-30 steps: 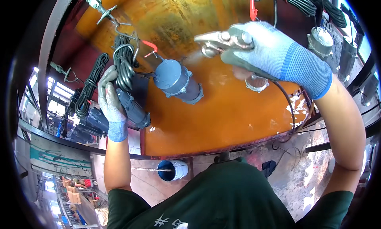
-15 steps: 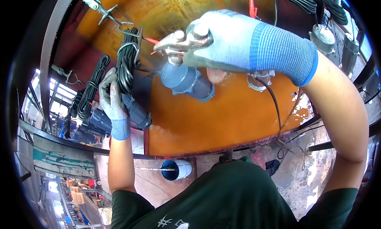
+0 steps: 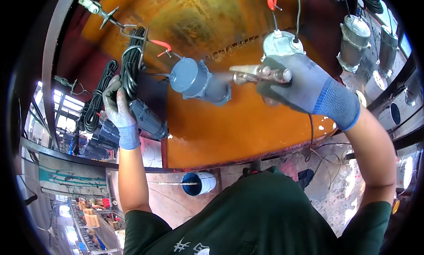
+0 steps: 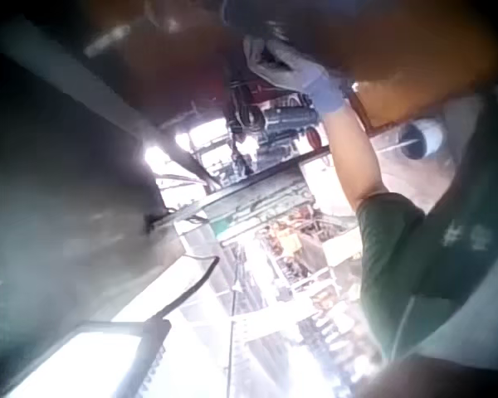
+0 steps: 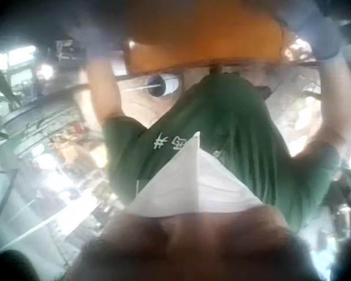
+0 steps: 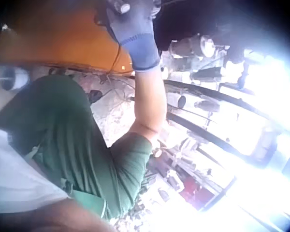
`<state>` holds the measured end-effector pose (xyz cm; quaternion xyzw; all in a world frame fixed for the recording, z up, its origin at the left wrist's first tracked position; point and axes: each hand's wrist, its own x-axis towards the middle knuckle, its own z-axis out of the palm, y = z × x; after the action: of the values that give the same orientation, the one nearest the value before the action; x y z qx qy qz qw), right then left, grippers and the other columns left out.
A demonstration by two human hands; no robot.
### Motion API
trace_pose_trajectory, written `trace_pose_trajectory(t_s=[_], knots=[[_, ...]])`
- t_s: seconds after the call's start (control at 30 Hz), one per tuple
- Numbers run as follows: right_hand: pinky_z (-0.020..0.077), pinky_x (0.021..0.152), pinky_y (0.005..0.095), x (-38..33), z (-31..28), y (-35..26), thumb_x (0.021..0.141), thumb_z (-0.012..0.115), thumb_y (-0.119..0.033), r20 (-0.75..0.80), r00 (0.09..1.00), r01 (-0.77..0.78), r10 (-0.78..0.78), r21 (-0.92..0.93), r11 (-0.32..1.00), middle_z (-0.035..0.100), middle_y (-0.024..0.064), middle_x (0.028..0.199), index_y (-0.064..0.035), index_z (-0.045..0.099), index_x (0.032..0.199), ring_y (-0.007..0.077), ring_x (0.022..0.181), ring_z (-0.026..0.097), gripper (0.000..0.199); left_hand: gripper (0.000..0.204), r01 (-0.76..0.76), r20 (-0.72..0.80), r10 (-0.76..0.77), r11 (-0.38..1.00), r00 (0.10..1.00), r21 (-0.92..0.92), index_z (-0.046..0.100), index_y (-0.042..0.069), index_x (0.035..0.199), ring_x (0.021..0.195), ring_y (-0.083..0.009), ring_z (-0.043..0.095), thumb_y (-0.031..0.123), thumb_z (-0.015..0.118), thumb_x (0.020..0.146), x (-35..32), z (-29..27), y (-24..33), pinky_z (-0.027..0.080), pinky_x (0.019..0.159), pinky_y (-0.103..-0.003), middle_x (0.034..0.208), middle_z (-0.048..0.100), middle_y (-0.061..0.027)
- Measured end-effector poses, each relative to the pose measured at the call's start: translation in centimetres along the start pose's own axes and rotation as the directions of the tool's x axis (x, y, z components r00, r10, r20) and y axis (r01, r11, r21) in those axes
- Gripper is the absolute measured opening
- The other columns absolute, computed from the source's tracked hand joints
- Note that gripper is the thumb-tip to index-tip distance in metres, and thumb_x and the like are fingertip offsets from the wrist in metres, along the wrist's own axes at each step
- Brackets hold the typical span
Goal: The person uses a spray gun to paint hanging metal components inside a spray booth while rotating them by hand, presses buttons on a control panel, and spray paints additional hanging components.
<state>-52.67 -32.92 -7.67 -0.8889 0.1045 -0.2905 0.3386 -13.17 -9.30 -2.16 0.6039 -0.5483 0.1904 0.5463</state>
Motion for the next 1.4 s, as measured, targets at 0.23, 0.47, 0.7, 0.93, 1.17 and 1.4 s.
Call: trace_pose_trajectory(t_s=[0.23,0.47,0.7,0.93,1.17,1.4], knots=[[0.0569,0.077,0.0411,-4.5,2.4,-1.8,0.091,0.078,-0.016,0.174,0.978,-0.153,0.112,0.248,0.957,0.073,0.0138,0.087,-0.0057,0.069,0.109,0.0317,0.083,0.075,0.022,0.022,0.041,-0.110,-0.038,0.999,0.993,0.032,0.069,-0.005,0.116,0.104,-0.0189,0.066,0.012,0.058,0.108,2.3,-3.7,-4.8,0.053,0.093,-0.031,0.120,0.071,-0.0156],[0.0598,0.072,0.0374,-3.6,0.6,0.3,0.099,0.075,-0.027,0.124,0.953,-0.293,0.277,0.142,0.945,0.075,0.0091,0.083,-0.0057,0.071,0.116,0.0215,0.076,0.076,0.028,0.038,-0.066,0.094,0.007,0.767,0.996,0.638,0.071,-0.001,0.119,0.100,-0.0403,0.064,0.031,0.052,0.113,7.2,-6.8,-7.1,0.050,0.092,-0.047,0.109,0.070,-0.0248],[0.0572,0.069,0.0360,-2.6,-0.7,0.0,0.098,0.078,-0.032,0.008,0.994,-0.102,0.105,0.344,0.933,0.070,0.0089,0.081,-0.0054,0.068,0.110,0.0217,0.071,0.069,0.031,0.055,0.026,0.196,-0.155,0.842,0.968,0.539,0.067,-0.003,0.137,0.120,-0.0386,0.068,0.043,0.048,0.113,13.4,-7.6,-17.2,0.050,0.106,-0.042,0.132,0.070,-0.0260],[0.0587,0.075,0.0402,-2.3,-2.2,-0.1,0.096,0.079,-0.030,0.052,0.989,-0.144,0.138,0.120,0.982,0.071,0.0133,0.096,-0.0041,0.068,0.115,0.0280,0.080,0.070,0.033,0.054,0.121,0.272,-0.309,0.833,0.911,0.540,0.068,-0.003,0.131,0.114,-0.0367,0.069,0.041,0.041,0.115,16.2,-3.8,-19.7,0.052,0.099,-0.042,0.127,0.072,-0.0245],[0.0594,0.067,0.0311,-3.1,-1.6,3.9,0.093,0.083,-0.036,-0.004,0.994,0.109,-0.112,0.271,0.956,0.074,0.0131,0.105,-0.0037,0.065,0.133,0.0182,0.082,0.073,0.055,0.069,0.393,0.183,-0.445,0.882,0.877,0.260,0.044,0.008,0.162,0.122,-0.0278,0.062,0.052,0.052,0.109,14.8,1.6,-16.6,0.050,0.098,-0.044,0.144,0.061,-0.0127],[0.0565,0.076,0.0399,-6.9,1.3,3.8,0.094,0.076,-0.027,0.390,0.880,-0.332,0.269,0.101,0.938,0.076,0.0105,0.083,-0.0062,0.071,0.106,0.0283,0.079,0.075,0.024,0.064,0.426,-0.072,-0.431,0.901,0.899,-0.075,0.029,0.006,0.165,0.125,-0.0292,0.064,0.032,0.056,0.113,8.6,2.0,-10.8,0.048,0.112,-0.043,0.142,0.061,-0.0182]])
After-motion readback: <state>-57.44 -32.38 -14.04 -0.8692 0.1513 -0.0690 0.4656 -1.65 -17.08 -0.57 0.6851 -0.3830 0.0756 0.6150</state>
